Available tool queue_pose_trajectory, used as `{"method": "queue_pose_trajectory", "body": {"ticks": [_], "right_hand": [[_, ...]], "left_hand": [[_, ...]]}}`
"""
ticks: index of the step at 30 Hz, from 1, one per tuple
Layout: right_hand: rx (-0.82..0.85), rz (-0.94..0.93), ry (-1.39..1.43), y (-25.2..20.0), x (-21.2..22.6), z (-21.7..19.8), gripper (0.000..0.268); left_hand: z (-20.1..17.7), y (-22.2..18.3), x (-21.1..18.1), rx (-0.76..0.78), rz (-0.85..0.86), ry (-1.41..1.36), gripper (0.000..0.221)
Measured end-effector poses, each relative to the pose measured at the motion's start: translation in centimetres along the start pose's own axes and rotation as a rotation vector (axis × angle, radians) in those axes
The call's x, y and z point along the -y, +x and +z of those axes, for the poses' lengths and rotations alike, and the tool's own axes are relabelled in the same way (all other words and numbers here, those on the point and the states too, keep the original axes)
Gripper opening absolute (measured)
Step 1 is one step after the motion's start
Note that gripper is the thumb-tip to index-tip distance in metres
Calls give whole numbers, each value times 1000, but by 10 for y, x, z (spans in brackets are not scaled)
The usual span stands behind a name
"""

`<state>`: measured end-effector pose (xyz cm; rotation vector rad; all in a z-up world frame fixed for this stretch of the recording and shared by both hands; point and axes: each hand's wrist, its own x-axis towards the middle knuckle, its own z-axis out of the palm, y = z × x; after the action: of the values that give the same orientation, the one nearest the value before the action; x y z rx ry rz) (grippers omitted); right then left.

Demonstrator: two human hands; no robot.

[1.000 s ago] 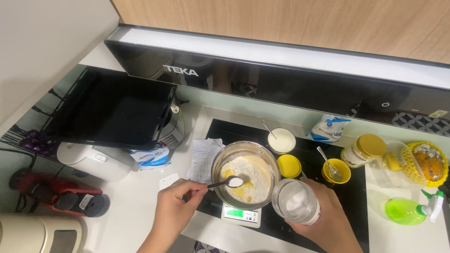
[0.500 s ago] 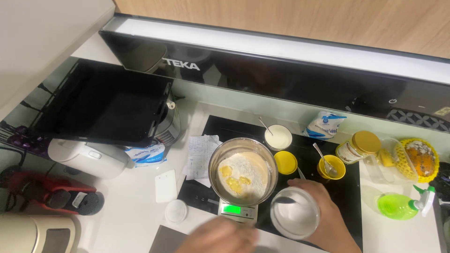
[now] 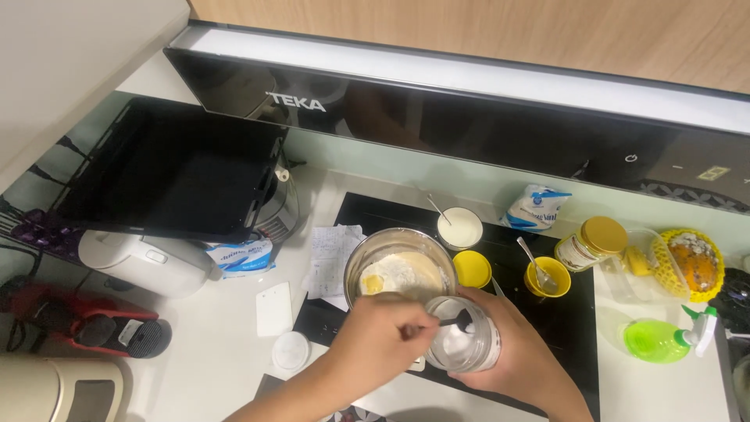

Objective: Measuring and combining ingredients including flour, butter, and yeast for baking.

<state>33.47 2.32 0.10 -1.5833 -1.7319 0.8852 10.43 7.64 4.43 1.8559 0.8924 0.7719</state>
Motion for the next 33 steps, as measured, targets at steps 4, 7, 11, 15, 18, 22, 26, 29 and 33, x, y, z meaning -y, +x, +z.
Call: {"method": "queue_pose_trajectory", "body": {"ticks": [4,7,11,15,18,22,26,29,33], "right_hand": [[-18,-3,-20,2,-8,1,113],[-47,-51,-1,4,-15,0,106],[-64,48,-66,2,-19,-3,111],[-98,187,-104,0,-21,-7,113],[-113,205,-84,-4,-27,-7,115],[-132,200,-73,-6,-28,-7,115],[-119,216,-118,-7,-27,-8,116],[-102,225,-144,-8,-26,-8,117],[-56,179,-145,-8,-31,-8,112]], "left_hand": [[-12,-1,3,-57,-269,-119,8],[-26,-5,14,-104,-288,-254,6],[-51,-13,16,-180,-293,-205,5],[-67,-21,24,-306,-386,-93,7],[-65,-27,49,-328,-428,-3,8],[-56,-37,80,-359,-397,79,11],[-60,-48,89,-222,99,429,21],[-62,-55,72,-56,531,712,26],[-53,-56,10,-158,680,731,13]]}}
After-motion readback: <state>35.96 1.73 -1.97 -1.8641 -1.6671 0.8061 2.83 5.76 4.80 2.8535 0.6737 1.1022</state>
